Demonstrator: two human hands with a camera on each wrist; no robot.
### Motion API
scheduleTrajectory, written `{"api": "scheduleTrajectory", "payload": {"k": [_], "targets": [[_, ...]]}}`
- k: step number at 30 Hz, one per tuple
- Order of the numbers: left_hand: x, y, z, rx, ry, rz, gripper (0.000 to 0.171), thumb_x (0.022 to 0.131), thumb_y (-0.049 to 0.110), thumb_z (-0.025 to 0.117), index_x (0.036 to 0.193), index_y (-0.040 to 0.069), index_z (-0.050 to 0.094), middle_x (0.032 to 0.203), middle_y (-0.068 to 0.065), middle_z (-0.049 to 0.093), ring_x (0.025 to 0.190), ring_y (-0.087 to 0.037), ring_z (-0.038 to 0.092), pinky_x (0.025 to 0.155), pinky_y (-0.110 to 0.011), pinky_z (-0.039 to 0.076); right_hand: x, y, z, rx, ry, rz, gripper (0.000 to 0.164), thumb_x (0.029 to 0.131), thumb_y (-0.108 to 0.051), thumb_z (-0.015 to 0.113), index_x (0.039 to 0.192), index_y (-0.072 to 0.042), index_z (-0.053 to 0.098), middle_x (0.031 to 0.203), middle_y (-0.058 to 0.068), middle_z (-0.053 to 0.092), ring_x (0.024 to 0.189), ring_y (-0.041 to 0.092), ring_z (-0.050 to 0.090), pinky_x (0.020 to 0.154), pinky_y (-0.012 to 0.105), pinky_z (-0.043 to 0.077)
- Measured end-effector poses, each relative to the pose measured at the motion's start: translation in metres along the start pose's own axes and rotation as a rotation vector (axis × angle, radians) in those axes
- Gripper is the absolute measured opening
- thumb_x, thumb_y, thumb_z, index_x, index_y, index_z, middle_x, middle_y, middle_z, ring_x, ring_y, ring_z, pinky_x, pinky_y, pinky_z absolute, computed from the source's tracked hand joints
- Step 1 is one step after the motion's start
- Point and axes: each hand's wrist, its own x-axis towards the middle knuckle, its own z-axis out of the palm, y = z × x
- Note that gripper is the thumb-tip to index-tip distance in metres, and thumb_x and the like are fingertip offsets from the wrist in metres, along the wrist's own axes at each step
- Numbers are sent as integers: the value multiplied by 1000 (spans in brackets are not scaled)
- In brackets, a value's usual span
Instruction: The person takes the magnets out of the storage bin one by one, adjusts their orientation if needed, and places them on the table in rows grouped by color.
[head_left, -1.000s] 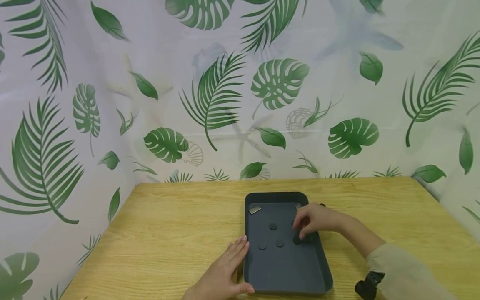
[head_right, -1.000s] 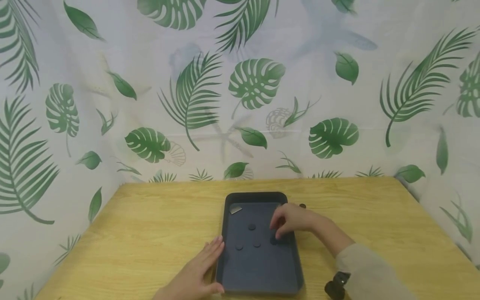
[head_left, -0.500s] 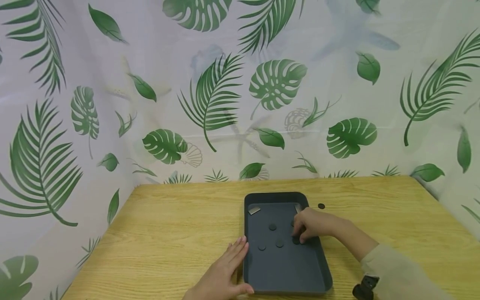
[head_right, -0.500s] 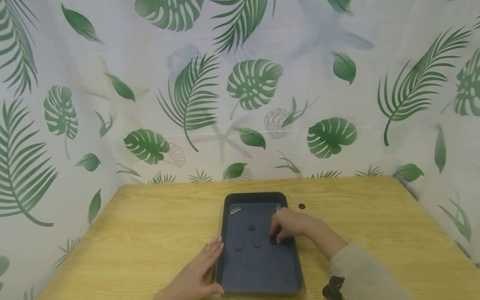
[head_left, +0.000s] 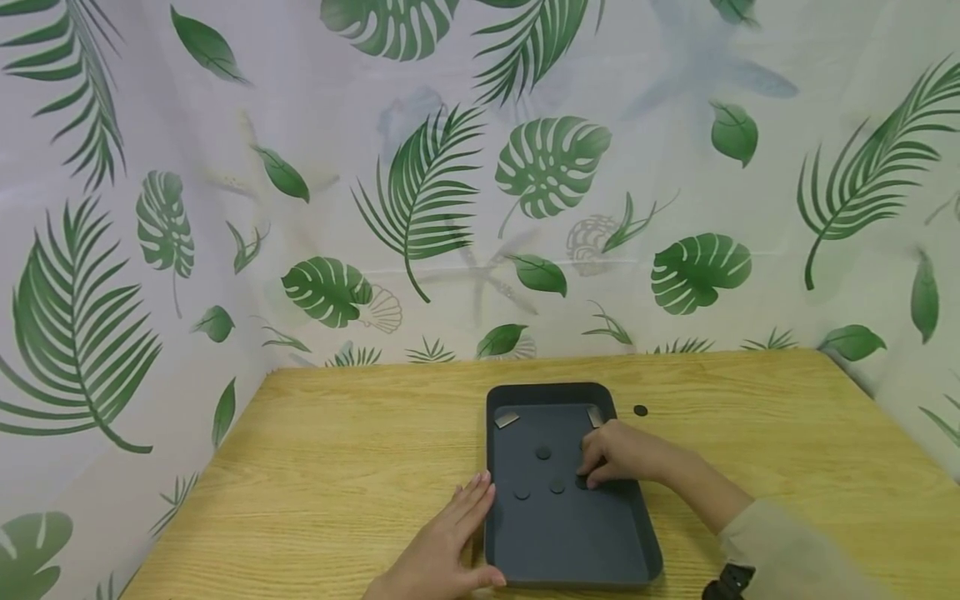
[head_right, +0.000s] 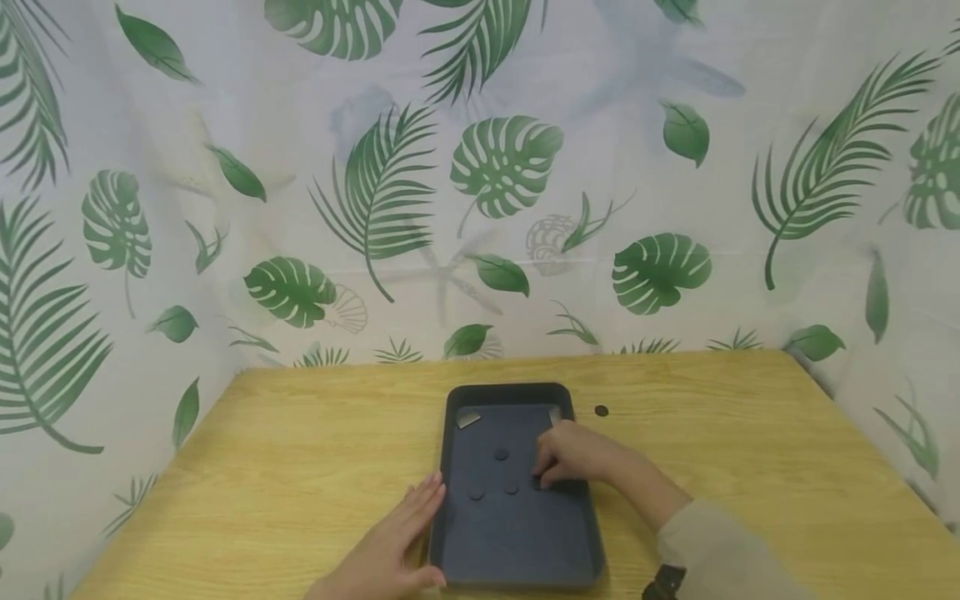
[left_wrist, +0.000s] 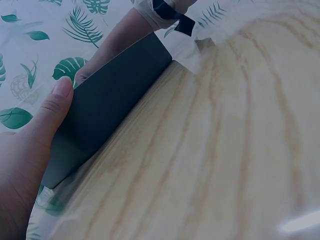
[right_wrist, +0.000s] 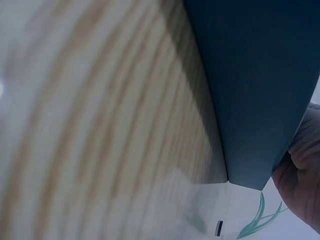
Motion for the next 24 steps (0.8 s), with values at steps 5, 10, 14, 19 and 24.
{"api": "scheduleTrajectory", "payload": {"k": [5,10,14,19,24], "targets": [[0,0,-1,10,4,1,96,85,70,39,148,-1,25,155,-16,21,143,-23,21,115,-38,25,3,-2,3,22,15,55,18,77,-15,77,92,-4,77,78,-5,62,70,1,60,59,15,51],[0,0,-2,20,5,4,96,84,70,38,148,-1,25,155,-16,22,143,-24,22,114,-40,27,4,-7,7,-3,48,80,20,77,-17,78,93,-5,77,79,-5,63,70,1,59,59,16,51],[0,0,-1,14,6,1,95,85,69,40,148,0,25,155,-16,22,143,-23,22,114,-39,26,6,-9,10,-46,86,101,19,78,-19,77,92,-6,77,81,-3,66,71,3,61,59,16,51],[0,0,-1,7,7,2,95,85,69,40,148,0,25,156,-15,21,143,-23,22,115,-38,26,9,-12,15,-78,115,191,18,80,-21,76,93,-8,77,84,-2,67,74,8,62,60,19,51],[0,1,-1,-3,5,-3,94,85,69,40,148,1,25,156,-14,21,143,-22,21,115,-37,25,13,-16,21,-93,175,268,17,81,-20,74,94,-8,76,87,0,68,79,15,64,64,23,53]]}}
